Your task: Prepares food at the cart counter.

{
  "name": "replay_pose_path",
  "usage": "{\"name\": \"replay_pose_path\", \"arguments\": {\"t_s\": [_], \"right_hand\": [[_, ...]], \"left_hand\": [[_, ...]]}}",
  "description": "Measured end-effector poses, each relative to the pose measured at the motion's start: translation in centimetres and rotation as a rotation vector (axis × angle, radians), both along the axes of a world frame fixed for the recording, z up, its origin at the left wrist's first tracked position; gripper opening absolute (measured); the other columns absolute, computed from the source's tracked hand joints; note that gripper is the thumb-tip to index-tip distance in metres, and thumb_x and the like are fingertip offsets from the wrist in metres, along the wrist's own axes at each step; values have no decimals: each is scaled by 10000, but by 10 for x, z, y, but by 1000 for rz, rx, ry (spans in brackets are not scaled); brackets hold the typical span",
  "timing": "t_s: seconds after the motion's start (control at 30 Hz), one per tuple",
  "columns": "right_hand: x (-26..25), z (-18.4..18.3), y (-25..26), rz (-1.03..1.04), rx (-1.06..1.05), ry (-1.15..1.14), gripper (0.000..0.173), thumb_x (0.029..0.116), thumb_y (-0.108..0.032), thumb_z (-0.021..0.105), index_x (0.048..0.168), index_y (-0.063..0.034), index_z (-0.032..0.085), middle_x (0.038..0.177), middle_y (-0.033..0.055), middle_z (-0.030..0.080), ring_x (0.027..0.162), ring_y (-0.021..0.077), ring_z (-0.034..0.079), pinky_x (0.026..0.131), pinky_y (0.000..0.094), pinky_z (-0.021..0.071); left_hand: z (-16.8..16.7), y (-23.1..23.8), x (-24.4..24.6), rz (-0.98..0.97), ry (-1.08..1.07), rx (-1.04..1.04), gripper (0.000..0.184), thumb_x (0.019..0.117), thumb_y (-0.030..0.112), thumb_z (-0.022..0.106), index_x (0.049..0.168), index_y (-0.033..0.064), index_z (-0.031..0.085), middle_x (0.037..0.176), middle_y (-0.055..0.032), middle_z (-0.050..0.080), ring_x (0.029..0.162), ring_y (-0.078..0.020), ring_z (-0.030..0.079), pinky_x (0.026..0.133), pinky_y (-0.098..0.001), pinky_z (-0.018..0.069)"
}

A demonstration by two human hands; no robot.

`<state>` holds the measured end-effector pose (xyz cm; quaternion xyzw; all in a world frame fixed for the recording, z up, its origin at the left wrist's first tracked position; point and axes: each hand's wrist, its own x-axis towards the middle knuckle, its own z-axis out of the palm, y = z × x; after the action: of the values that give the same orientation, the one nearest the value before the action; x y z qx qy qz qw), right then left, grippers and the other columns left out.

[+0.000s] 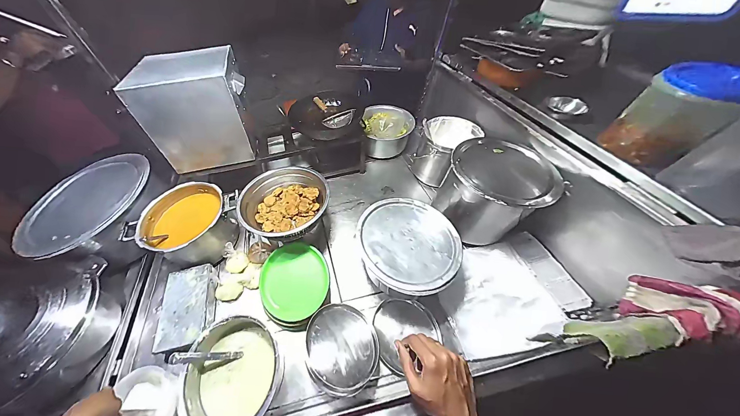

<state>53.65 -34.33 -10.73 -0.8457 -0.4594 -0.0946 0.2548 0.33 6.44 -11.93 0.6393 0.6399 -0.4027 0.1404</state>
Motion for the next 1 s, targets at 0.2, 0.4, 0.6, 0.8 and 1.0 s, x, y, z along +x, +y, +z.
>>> {"name": "replay_pose_path", "arguments": {"t_s": [0.2,0.4,0.6,0.8,1.0], "right_hand": [[-2,5,0,14,-12,-5,472,995,-514,452,779,-205,734,691,-47,684,600,121,662,496,361,521],[-3,9,-1,13,-59,24,472,1000,-526,468,817,-198,754,721,-30,707,629,146,686,515,390,539],[-4,10,-1,11,-54,23,451,991,-515,486,827,-197,761,726,-32,713,635,139,690,525,387,549],[-4,12,-1,10,-66,15,448,993,-512,491,821,-195,757,721,-28,711,627,144,687,515,388,541],[-4,12,-1,14,-68,13,441,989,-503,492,818,-192,754,719,-24,709,629,153,691,514,391,539]], "left_hand": [[8,-3,0,86,-15,90,337,922,302,666,1030,-13,716,1067,-235,729,1040,-414,698,867,-649,531],[6,1,5,-7,4,-64,288,888,277,730,972,2,723,970,-204,726,936,-377,695,826,-620,533],[0,8,-2,91,-25,91,327,911,317,686,1005,6,718,1003,-194,739,971,-373,710,839,-619,540],[8,4,5,-3,31,-77,290,901,268,736,988,-8,735,1008,-207,737,976,-374,703,865,-616,532],[-4,8,-11,96,-57,47,306,917,301,698,976,2,725,995,-203,734,963,-375,706,843,-614,538]]}}
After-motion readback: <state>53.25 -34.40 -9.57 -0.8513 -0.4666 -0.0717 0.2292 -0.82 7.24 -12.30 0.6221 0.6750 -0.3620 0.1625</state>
